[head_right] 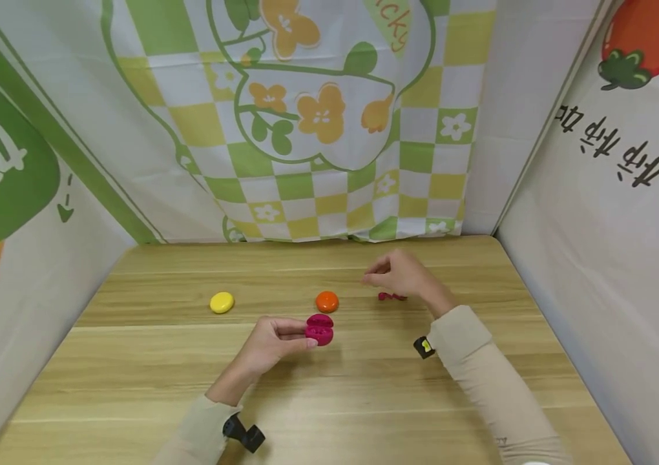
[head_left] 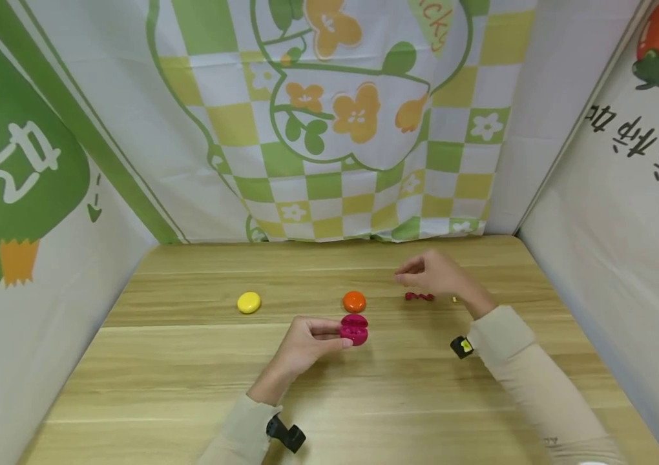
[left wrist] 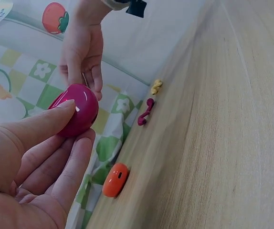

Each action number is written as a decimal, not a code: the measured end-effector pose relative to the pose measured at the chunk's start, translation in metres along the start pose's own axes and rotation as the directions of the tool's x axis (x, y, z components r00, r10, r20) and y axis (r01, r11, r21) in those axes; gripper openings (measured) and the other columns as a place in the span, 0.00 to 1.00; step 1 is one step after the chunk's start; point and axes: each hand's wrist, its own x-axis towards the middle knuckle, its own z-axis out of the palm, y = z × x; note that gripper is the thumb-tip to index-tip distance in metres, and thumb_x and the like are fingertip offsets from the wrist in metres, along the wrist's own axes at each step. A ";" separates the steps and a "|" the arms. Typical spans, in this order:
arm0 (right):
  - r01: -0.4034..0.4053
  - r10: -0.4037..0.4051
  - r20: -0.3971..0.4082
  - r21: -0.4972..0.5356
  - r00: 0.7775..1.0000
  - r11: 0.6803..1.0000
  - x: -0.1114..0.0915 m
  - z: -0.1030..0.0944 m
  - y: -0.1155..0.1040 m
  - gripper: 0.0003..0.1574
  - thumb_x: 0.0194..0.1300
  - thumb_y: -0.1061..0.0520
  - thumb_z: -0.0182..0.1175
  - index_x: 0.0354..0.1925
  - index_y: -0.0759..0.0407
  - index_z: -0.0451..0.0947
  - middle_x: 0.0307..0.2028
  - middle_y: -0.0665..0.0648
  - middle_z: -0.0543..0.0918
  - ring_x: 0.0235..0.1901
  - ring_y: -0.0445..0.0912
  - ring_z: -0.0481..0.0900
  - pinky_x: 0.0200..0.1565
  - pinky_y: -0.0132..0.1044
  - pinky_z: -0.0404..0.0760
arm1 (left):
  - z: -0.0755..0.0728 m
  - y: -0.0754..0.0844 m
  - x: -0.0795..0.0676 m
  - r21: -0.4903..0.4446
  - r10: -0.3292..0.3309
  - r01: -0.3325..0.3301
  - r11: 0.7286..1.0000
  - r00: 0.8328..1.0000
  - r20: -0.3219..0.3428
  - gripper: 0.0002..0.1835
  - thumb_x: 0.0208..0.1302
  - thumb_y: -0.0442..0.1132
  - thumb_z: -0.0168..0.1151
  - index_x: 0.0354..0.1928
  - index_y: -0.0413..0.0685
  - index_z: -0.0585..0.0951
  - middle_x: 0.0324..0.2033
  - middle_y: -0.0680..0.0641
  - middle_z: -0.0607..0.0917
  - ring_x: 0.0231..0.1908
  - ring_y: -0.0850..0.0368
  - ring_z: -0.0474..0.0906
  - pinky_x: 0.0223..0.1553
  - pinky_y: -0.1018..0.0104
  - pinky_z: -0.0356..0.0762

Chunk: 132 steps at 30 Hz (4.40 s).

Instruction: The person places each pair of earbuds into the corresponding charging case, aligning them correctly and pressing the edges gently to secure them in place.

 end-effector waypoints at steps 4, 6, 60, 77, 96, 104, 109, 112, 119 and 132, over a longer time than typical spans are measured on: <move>0.059 -0.048 0.070 -0.162 0.996 0.985 0.016 -0.012 0.002 0.14 0.72 0.52 0.69 0.48 0.60 0.91 0.45 0.58 0.93 0.46 0.50 0.91 0.51 0.47 0.89 | -0.001 0.000 0.000 -0.015 -0.001 0.001 1.000 1.000 0.001 0.19 0.61 0.33 0.78 0.52 0.32 0.88 0.49 0.35 0.91 0.43 0.57 0.92 0.46 0.69 0.89; 0.100 -0.077 0.105 -0.233 0.991 0.967 0.023 -0.013 0.002 0.11 0.70 0.53 0.71 0.44 0.59 0.92 0.43 0.57 0.94 0.44 0.49 0.91 0.51 0.47 0.89 | 0.000 0.001 0.000 -0.020 0.000 0.000 1.000 1.000 0.003 0.19 0.61 0.33 0.78 0.52 0.32 0.88 0.49 0.34 0.91 0.43 0.57 0.92 0.45 0.69 0.89; -0.173 0.314 0.176 -0.544 0.933 0.821 0.063 0.027 0.005 0.13 0.54 0.71 0.63 0.18 0.58 0.77 0.17 0.54 0.80 0.15 0.43 0.75 0.17 0.32 0.72 | 0.004 -0.001 -0.002 0.005 0.013 -0.013 1.000 0.999 0.031 0.17 0.61 0.34 0.79 0.51 0.35 0.90 0.48 0.36 0.92 0.41 0.58 0.91 0.44 0.70 0.89; -0.123 0.240 0.211 -0.453 0.947 0.883 0.054 0.012 0.010 0.10 0.56 0.68 0.62 0.21 0.61 0.87 0.22 0.59 0.90 0.15 0.40 0.75 0.20 0.31 0.74 | 0.006 0.000 -0.002 0.019 0.022 -0.022 1.000 0.999 0.030 0.17 0.61 0.34 0.79 0.51 0.35 0.90 0.49 0.37 0.92 0.42 0.57 0.91 0.46 0.68 0.89; -0.016 0.063 0.193 -0.236 0.979 0.972 0.042 -0.019 0.001 0.10 0.67 0.58 0.71 0.31 0.61 0.92 0.24 0.57 0.92 0.31 0.54 0.93 0.33 0.29 0.85 | 0.005 0.005 0.002 0.023 -0.024 0.024 0.999 1.000 0.002 0.18 0.61 0.36 0.79 0.52 0.37 0.90 0.48 0.38 0.93 0.42 0.57 0.92 0.47 0.67 0.89; -0.058 0.091 0.139 -0.220 0.986 0.974 0.031 -0.029 -0.015 0.09 0.69 0.52 0.70 0.34 0.52 0.94 0.27 0.51 0.93 0.30 0.44 0.91 0.41 0.35 0.87 | 0.004 0.010 0.003 0.037 -0.029 0.029 0.999 1.000 -0.006 0.18 0.61 0.38 0.79 0.52 0.40 0.90 0.48 0.41 0.93 0.43 0.57 0.91 0.48 0.65 0.90; -0.073 0.092 0.107 -0.169 0.990 0.983 0.024 -0.033 -0.026 0.09 0.68 0.50 0.72 0.36 0.54 0.94 0.29 0.50 0.93 0.30 0.40 0.91 0.46 0.40 0.89 | 0.005 0.011 0.004 0.050 -0.036 0.037 0.998 0.999 -0.015 0.19 0.60 0.41 0.80 0.52 0.42 0.90 0.49 0.42 0.93 0.44 0.56 0.91 0.49 0.64 0.90; -0.071 0.084 0.099 -0.128 0.991 0.989 0.020 -0.035 -0.033 0.09 0.68 0.51 0.72 0.36 0.55 0.94 0.30 0.52 0.94 0.30 0.41 0.91 0.47 0.41 0.90 | 0.006 0.011 0.005 0.048 -0.043 0.044 0.998 0.999 -0.018 0.19 0.60 0.41 0.81 0.52 0.43 0.91 0.49 0.43 0.93 0.45 0.56 0.91 0.49 0.64 0.90; -0.071 0.079 0.092 -0.087 0.993 0.994 0.011 -0.038 -0.048 0.09 0.69 0.51 0.72 0.36 0.53 0.94 0.31 0.52 0.94 0.31 0.42 0.92 0.48 0.43 0.90 | 0.010 0.012 0.010 0.047 -0.035 0.037 0.998 0.999 -0.026 0.18 0.61 0.39 0.80 0.52 0.42 0.91 0.49 0.42 0.93 0.45 0.56 0.91 0.51 0.64 0.89; -0.022 0.021 0.097 0.011 0.995 1.000 0.001 -0.032 -0.067 0.08 0.70 0.52 0.72 0.37 0.54 0.93 0.32 0.53 0.94 0.32 0.43 0.92 0.39 0.37 0.91 | 0.015 0.011 0.017 -0.002 -0.013 0.013 1.000 0.999 -0.052 0.18 0.61 0.35 0.79 0.52 0.39 0.90 0.49 0.39 0.92 0.45 0.55 0.91 0.49 0.66 0.89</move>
